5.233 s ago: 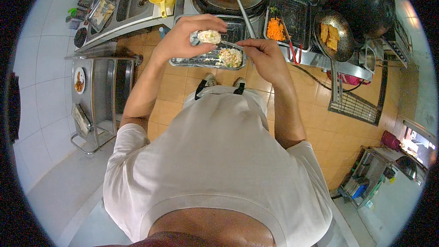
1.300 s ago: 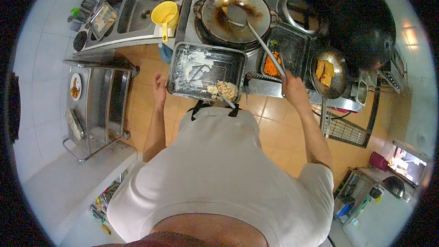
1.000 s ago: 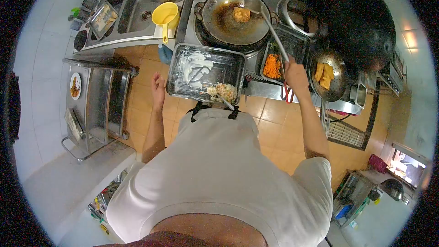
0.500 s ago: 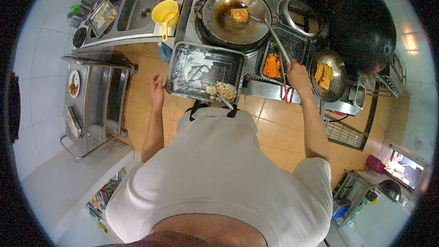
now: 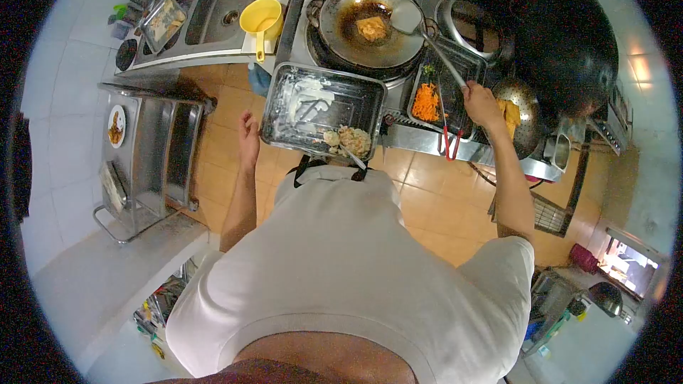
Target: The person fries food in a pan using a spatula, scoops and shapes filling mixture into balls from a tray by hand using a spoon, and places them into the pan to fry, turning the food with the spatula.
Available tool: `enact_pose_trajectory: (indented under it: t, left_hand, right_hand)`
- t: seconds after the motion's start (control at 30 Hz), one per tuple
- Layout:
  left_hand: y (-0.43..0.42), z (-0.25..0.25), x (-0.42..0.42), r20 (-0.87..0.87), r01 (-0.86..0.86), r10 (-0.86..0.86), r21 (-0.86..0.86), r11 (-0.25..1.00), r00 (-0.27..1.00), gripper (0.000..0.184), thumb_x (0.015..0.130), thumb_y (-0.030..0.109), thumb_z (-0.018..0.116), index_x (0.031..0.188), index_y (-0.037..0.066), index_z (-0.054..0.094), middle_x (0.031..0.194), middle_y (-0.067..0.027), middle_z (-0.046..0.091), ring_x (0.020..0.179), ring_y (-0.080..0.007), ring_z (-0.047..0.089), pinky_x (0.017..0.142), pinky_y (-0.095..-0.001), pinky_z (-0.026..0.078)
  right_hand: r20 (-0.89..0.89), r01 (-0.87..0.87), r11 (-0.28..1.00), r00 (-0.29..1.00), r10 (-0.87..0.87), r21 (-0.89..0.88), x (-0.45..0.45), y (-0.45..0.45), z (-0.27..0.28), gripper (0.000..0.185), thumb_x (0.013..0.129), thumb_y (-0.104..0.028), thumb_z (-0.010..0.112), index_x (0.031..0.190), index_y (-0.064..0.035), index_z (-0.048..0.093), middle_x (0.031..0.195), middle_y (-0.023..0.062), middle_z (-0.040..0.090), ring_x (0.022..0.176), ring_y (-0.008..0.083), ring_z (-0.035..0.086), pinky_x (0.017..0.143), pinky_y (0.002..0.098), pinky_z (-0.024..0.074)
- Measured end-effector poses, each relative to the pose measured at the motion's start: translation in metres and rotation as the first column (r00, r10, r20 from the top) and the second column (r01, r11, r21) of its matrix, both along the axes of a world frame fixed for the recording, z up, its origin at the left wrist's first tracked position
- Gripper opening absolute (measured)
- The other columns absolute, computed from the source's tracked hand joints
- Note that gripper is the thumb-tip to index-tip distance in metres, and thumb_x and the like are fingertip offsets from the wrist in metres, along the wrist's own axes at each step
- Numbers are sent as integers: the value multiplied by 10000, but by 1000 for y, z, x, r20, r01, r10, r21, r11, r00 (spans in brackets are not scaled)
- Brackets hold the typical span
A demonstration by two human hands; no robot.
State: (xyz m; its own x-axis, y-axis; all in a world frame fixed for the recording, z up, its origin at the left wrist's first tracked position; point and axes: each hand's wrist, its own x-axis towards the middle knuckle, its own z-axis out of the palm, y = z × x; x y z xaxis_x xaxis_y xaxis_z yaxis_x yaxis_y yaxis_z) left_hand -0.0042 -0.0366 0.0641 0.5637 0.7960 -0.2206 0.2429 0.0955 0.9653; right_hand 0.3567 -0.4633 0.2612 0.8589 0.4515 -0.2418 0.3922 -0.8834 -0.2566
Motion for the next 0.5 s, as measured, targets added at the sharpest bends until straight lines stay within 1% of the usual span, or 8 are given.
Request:
enact_pose_trajectory:
  t: [0.1, 0.2, 0.23, 0.3, 0.33, 0.4, 0.43, 0.5]
  left_hand:
    - [-2, -2, -2, 10, -12, 12, 0, 1000, 1000, 458, 953, 142, 532, 1377, 19, 411, 1359, -134, 460, 1123, -234, 522, 935, -336, 441]
    - [-1, -1, -4, -3, 0, 0, 17, 1000, 1000, 455, 955, 143, 526, 1374, 8, 411, 1366, -145, 459, 1146, -251, 518, 952, -348, 433]
    - [-1, 0, -4, -12, 11, -11, 25, 1000, 1000, 454, 956, 143, 524, 1372, 4, 411, 1368, -149, 459, 1153, -257, 516, 958, -352, 430]
    - [0, 1, -4, -16, 21, -20, 35, 999, 1000, 451, 958, 146, 521, 1370, -3, 411, 1372, -155, 459, 1158, -268, 517, 964, -357, 426]
    - [0, 0, -4, -19, 26, -26, 40, 999, 999, 450, 959, 147, 520, 1368, -7, 411, 1374, -158, 459, 1161, -273, 517, 967, -359, 425]
    - [0, -1, -4, 3, 26, -26, 67, 997, 1000, 456, 956, 154, 531, 1367, -3, 414, 1372, -164, 461, 1176, -279, 510, 973, -366, 420]
    - [-1, 1, -3, 16, 23, -24, 81, 996, 1000, 459, 954, 158, 537, 1367, -1, 415, 1371, -167, 462, 1184, -282, 507, 976, -369, 418]
    - [-6, 13, -3, -71, 30, -18, 173, 984, 997, 462, 944, 159, 554, 1360, 7, 425, 1358, -175, 471, 1203, -291, 495, 988, -381, 407]
  right_hand:
    - [-93, -49, 999, 994, 48, -6, -2, 4, 13, 368, 984, -264, 429, 1111, 31, 609, 973, 297, 640, 964, 475, 591, 880, 529, 461]
    - [-235, 80, 992, 967, -102, -99, -13, 21, 53, 355, 985, -261, 429, 1079, 29, 611, 926, 281, 653, 819, 445, 641, 784, 503, 505]
    - [-108, -60, 996, 993, 52, -72, -2, 8, 44, 349, 984, -260, 431, 1068, 27, 612, 885, 267, 654, 744, 413, 646, 734, 485, 515]
    - [156, -339, 938, 925, 346, -69, 35, -24, 17, 340, 983, -257, 435, 1046, 25, 613, 802, 240, 657, 594, 348, 656, 635, 450, 534]
    - [12, -250, 965, 968, 252, -79, 39, -15, 29, 339, 986, -259, 430, 1043, 23, 610, 770, 222, 646, 549, 314, 641, 592, 434, 531]
    - [-265, -74, 987, 964, 35, -140, 52, 0, 62, 339, 991, -263, 421, 1037, 19, 604, 706, 187, 625, 457, 246, 611, 505, 401, 524]
    - [-282, -122, 979, 957, 73, -161, 64, 1, 62, 347, 994, -270, 413, 1044, 18, 599, 691, 174, 614, 458, 239, 608, 491, 394, 524]
    - [-318, -227, 954, 935, 157, -196, 90, -3, 63, 362, 1000, -285, 396, 1057, 17, 588, 661, 149, 593, 458, 226, 602, 462, 379, 523]
